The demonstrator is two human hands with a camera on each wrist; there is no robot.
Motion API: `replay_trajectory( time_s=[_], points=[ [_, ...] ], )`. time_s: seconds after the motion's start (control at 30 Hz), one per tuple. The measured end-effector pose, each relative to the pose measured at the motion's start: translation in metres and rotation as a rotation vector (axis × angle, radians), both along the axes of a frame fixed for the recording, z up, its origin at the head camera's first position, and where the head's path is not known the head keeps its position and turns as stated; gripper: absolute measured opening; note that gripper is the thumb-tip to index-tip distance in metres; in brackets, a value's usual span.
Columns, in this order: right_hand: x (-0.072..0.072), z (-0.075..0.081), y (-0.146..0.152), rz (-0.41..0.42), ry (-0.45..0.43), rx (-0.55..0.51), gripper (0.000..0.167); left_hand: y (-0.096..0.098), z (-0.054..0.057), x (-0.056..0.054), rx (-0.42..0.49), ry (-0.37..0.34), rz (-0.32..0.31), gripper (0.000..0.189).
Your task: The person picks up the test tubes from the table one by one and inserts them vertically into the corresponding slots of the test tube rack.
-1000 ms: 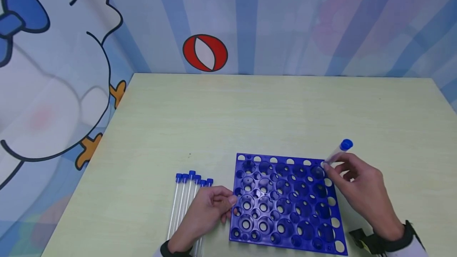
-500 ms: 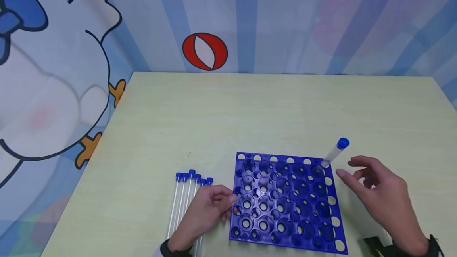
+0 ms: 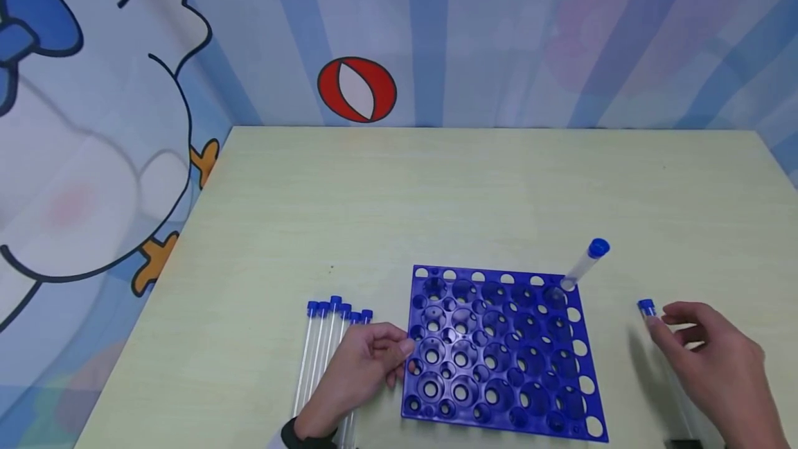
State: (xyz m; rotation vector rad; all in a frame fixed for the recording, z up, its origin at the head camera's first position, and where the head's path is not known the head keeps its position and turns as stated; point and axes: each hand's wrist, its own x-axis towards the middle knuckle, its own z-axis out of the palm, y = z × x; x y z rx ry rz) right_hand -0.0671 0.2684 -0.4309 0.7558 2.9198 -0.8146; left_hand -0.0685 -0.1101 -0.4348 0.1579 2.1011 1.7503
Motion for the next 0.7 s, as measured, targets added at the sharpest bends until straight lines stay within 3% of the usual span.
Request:
replay_trajectory(
  time_s=[0.33,0.7],
  points=[
    [0.002,-0.013,0.015,-0.020,-0.197,-0.027,0.048,-0.001,-0.002,0.000,0.005,0.009,-0.004,0.017],
    [-0.001,-0.020,0.019,-0.029,-0.325,-0.042,0.044,-0.001,0.000,-0.001,-0.011,0.009,-0.006,0.017]
  ],
)
